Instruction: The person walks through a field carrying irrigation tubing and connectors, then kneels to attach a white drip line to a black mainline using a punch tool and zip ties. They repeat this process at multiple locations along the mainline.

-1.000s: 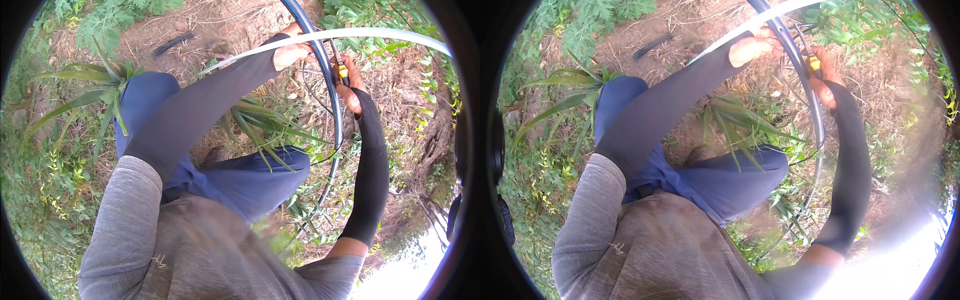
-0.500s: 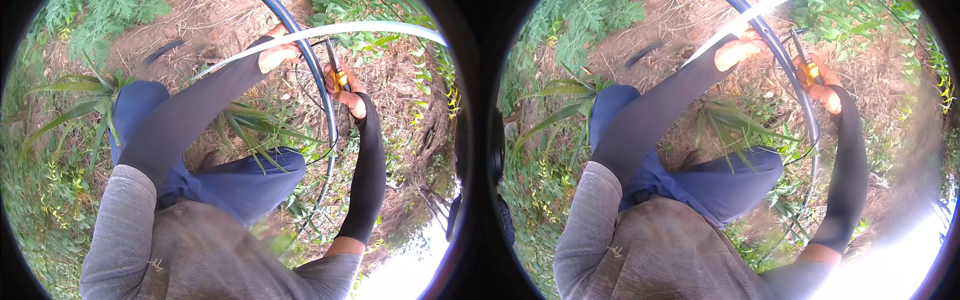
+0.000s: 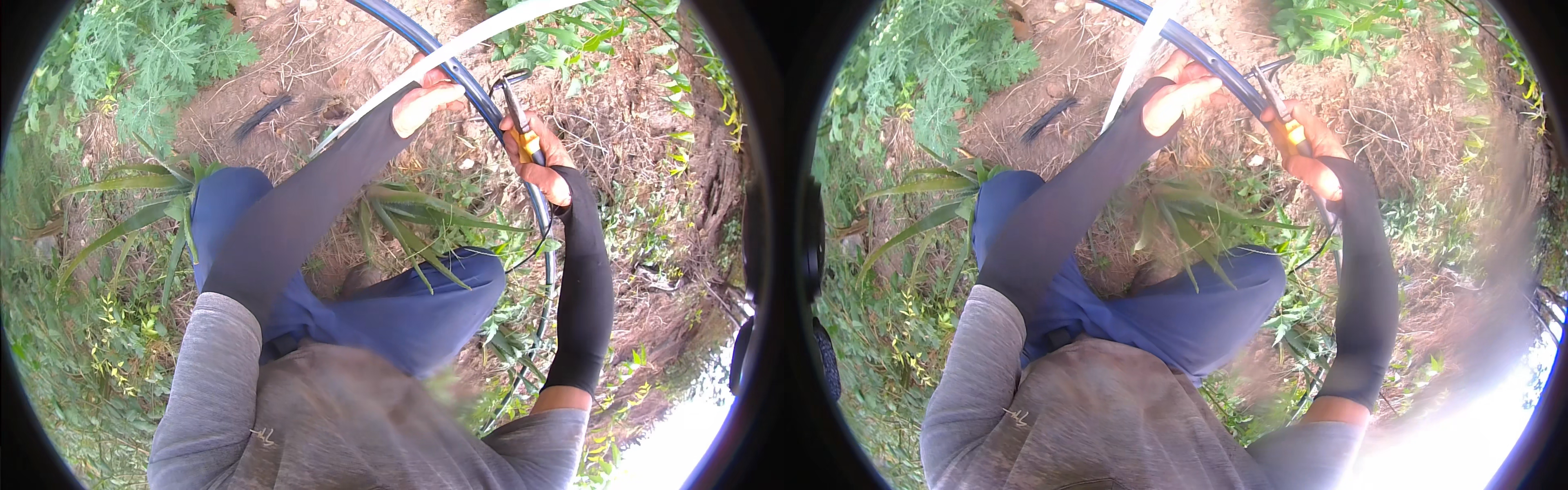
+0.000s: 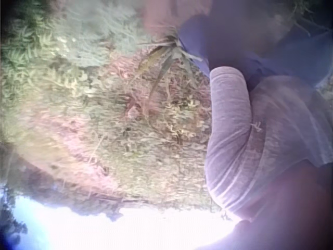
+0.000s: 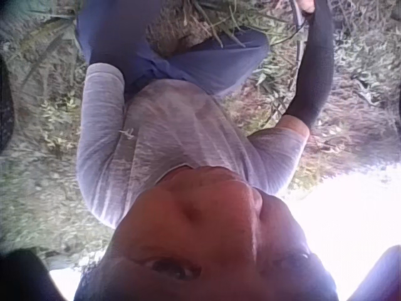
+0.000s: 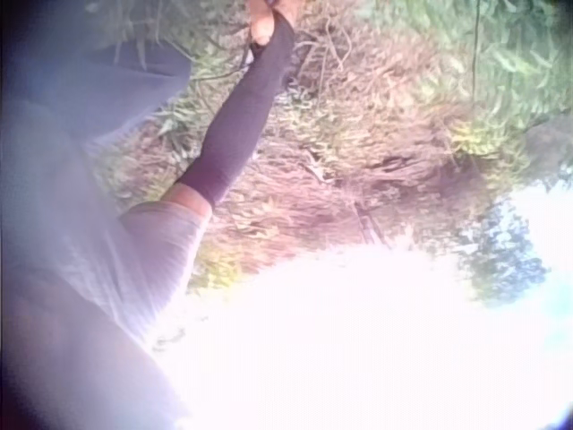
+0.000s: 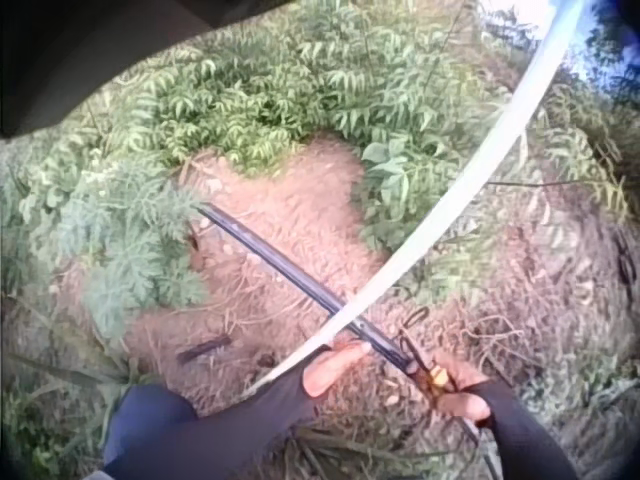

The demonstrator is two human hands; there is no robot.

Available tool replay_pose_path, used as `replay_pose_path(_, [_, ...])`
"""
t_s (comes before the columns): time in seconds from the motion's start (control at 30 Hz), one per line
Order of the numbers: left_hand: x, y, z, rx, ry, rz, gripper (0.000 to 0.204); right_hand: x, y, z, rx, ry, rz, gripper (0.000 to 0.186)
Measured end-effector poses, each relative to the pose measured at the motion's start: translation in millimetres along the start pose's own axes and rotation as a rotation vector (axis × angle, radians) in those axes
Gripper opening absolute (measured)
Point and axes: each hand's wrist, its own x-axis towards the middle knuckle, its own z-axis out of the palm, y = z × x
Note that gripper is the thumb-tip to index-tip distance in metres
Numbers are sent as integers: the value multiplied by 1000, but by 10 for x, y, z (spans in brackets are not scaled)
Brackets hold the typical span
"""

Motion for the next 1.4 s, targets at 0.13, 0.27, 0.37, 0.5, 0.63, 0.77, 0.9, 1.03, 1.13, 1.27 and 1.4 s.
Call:
replay_pose_path(0.13, [-20,57,105,21,13,-96,44,-54,144,57,179,-57,-147,56])
replay_pose_path(0.27, [6,75,79,72,3,-14,39,-53,96,133,219,-83,-165,55])
replay_pose_path(0.37, [34,0,38,96,6,23,39,-112,79,243,158,19,-212,53])
replay_pose_path(0.5, [16,-7,112,-19,66,-39,37,-112,218,317,-319,282,-291,58])
replay_pose_path(0.63, [12,-31,66,11,30,28,46,-120,159,378,-285,327,-245,58])
replay_pose_path(0.77, [-4,-41,47,13,12,24,40,-106,159,350,-260,298,-202,56])
replay_pose_path(0.9, [-31,-26,68,-73,-5,40,31,-109,-6,362,-521,365,-244,52])
replay_pose_path(1.03, [-77,21,49,-72,-99,39,37,19,-97,260,-1002,523,-471,49])
replay_pose_path(1.13, [-95,64,113,-56,-17,-20,51,170,-111,202,-1125,471,-497,52])
replay_pose_path(1.27, [-101,106,61,45,-51,-98,55,286,-145,212,-1207,425,-472,56])
replay_pose_path(1.4, [-81,120,36,152,-89,-121,53,347,-158,170,-1227,367,-417,58])
